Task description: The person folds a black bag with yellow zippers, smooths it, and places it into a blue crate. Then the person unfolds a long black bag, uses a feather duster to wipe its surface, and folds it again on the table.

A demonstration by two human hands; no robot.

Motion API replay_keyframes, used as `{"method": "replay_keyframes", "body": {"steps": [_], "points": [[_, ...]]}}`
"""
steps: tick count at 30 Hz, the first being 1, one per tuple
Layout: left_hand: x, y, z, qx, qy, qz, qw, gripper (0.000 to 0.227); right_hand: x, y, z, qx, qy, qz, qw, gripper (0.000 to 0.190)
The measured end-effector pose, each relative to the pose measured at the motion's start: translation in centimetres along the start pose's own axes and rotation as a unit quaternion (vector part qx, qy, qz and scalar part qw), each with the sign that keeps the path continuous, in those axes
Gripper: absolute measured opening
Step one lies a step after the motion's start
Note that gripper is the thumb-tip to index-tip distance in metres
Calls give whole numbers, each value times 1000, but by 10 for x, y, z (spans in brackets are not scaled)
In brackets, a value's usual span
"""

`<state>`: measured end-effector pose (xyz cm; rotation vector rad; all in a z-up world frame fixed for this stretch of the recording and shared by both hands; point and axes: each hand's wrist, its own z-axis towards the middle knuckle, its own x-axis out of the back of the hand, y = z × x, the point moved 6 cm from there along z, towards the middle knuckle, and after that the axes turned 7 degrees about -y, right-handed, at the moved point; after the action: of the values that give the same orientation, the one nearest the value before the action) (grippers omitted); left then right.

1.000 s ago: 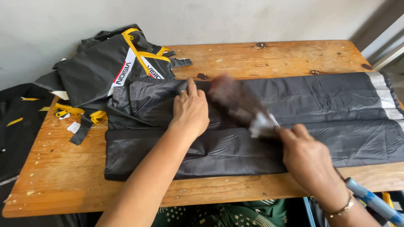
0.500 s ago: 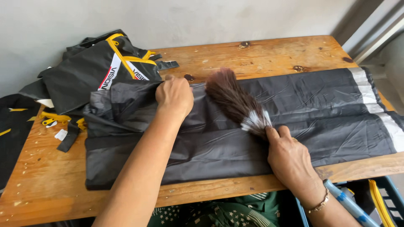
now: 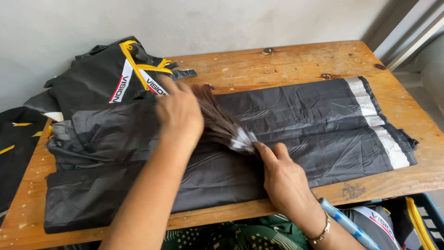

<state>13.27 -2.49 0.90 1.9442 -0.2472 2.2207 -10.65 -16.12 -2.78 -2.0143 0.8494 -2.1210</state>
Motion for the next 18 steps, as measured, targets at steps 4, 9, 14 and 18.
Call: {"method": "replay_keyframes", "body": {"steps": [4,9,14,18], "points": [[-51,50,-32,-102,8,-26,994,69,3,22,1,-9,57,-128,990,55],[-100,68,-51,-147,-94,-104,979,96,13,72,8,-32,25,-243,969,63],[-98,69,-55,-165,-123,-61,977,89,84,153,19,-288,5,-146,946,64],[-78,69,-58,-157,-125,-58,978,89,81,138,19,-192,114,-257,940,59]]}}
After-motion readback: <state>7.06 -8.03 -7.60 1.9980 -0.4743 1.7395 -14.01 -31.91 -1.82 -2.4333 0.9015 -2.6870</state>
